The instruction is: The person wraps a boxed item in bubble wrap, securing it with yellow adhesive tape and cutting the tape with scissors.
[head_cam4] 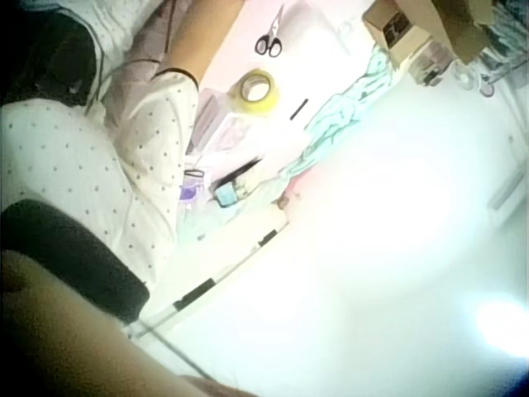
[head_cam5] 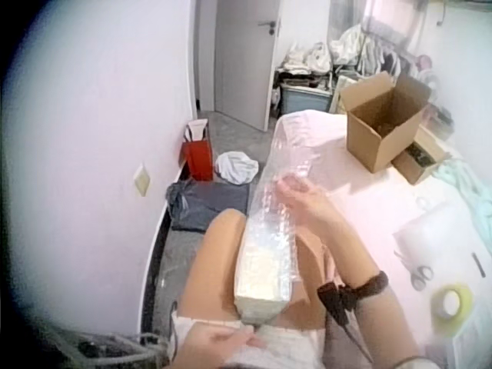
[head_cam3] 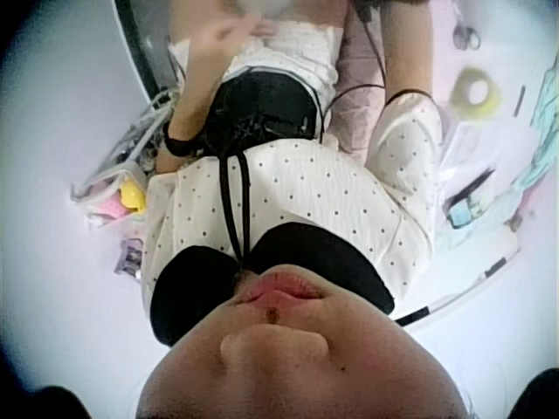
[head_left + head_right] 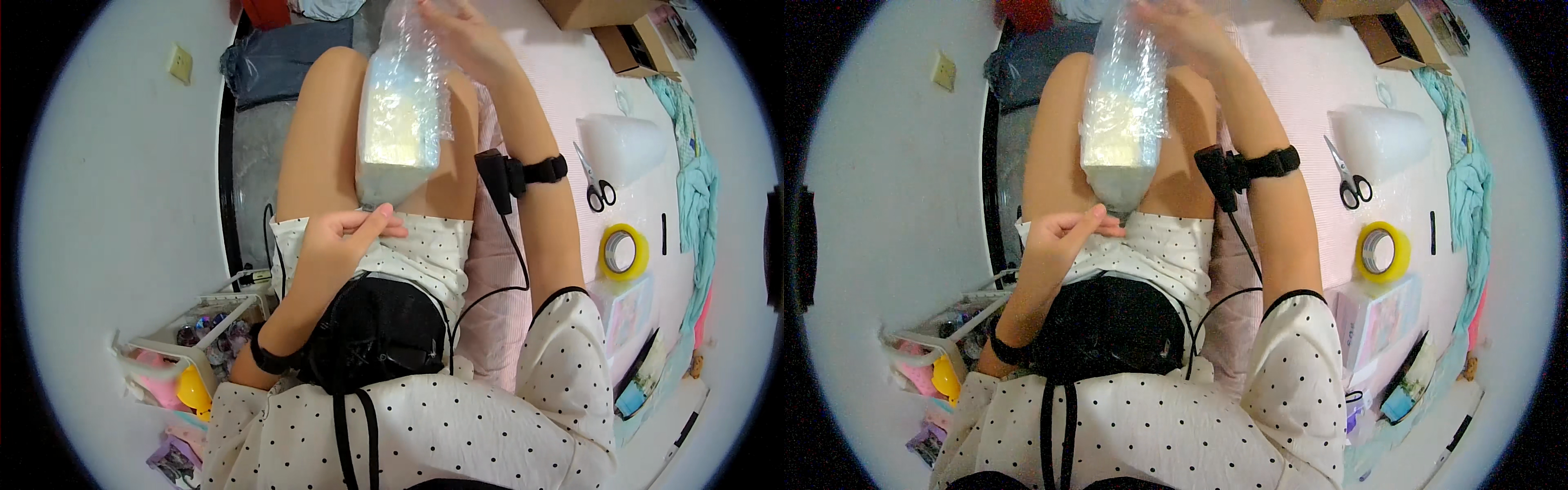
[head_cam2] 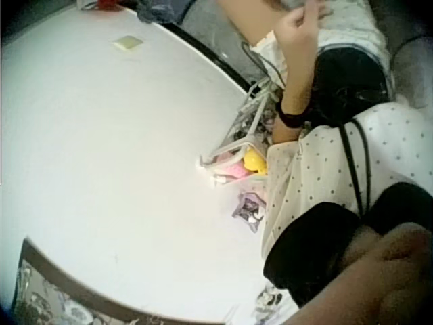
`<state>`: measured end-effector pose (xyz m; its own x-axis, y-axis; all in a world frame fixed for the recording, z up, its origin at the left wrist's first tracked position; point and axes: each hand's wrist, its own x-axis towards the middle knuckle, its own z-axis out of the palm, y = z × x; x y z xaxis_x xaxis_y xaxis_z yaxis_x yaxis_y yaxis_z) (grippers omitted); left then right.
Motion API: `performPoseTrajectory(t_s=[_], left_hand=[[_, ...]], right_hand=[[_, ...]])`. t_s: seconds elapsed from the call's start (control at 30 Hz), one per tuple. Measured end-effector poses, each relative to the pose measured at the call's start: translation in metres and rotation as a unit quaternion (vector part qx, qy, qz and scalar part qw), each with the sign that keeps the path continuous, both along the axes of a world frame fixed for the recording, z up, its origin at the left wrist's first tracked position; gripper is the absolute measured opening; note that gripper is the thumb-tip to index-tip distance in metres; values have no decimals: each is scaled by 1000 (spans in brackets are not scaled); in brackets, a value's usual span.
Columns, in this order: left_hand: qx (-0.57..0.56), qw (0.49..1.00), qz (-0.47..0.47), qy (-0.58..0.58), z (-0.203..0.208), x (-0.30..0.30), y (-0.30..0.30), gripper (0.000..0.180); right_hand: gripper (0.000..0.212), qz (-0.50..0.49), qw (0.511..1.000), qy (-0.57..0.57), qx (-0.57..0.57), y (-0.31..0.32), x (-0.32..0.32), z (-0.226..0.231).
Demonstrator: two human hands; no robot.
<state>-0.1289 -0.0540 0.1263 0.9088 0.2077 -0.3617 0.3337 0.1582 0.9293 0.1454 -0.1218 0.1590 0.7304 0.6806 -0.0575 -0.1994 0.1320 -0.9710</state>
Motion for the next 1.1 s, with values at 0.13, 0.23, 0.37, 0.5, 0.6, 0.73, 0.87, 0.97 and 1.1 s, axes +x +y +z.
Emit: performPoseTrajectory(t_s=[0.13, 0.23, 0.37, 0.5, 0.6, 0.73, 0.87, 0.97, 1.1], left_hand=[[14, 998, -49, 28, 13, -4, 1, 33], [-37, 995, -67, 66, 14, -12, 3, 30], [-49, 987, -125, 88, 18, -17, 0, 28], [2, 972, -224, 66, 15, -25, 2, 25], [19, 962, -260, 85, 19, -25, 2, 23], [-3, 977, -197, 75, 0, -32, 4, 24], [-11, 978, -180, 105, -7, -35, 9, 25], [-17, 975, -199, 95, -3, -37, 9, 25], [-36, 965, -244, 95, -2, -34, 7, 24]], right_hand=[[20, 74, 980, -180, -33, -2, 11, -40], [20, 96, 970, -210, -76, -12, 12, -47], [21, 115, 980, -150, -64, -15, 18, -57], [22, 149, 984, -91, -43, -16, 15, -45], [22, 146, 985, -87, -33, -15, 18, -49], [21, 88, 995, -41, -10, -11, 22, -63], [23, 76, 995, -53, -30, -6, 24, -76], [23, 47, 997, -57, -31, -3, 18, -74], [21, 10, 996, -91, -4, -9, 12, -73]])
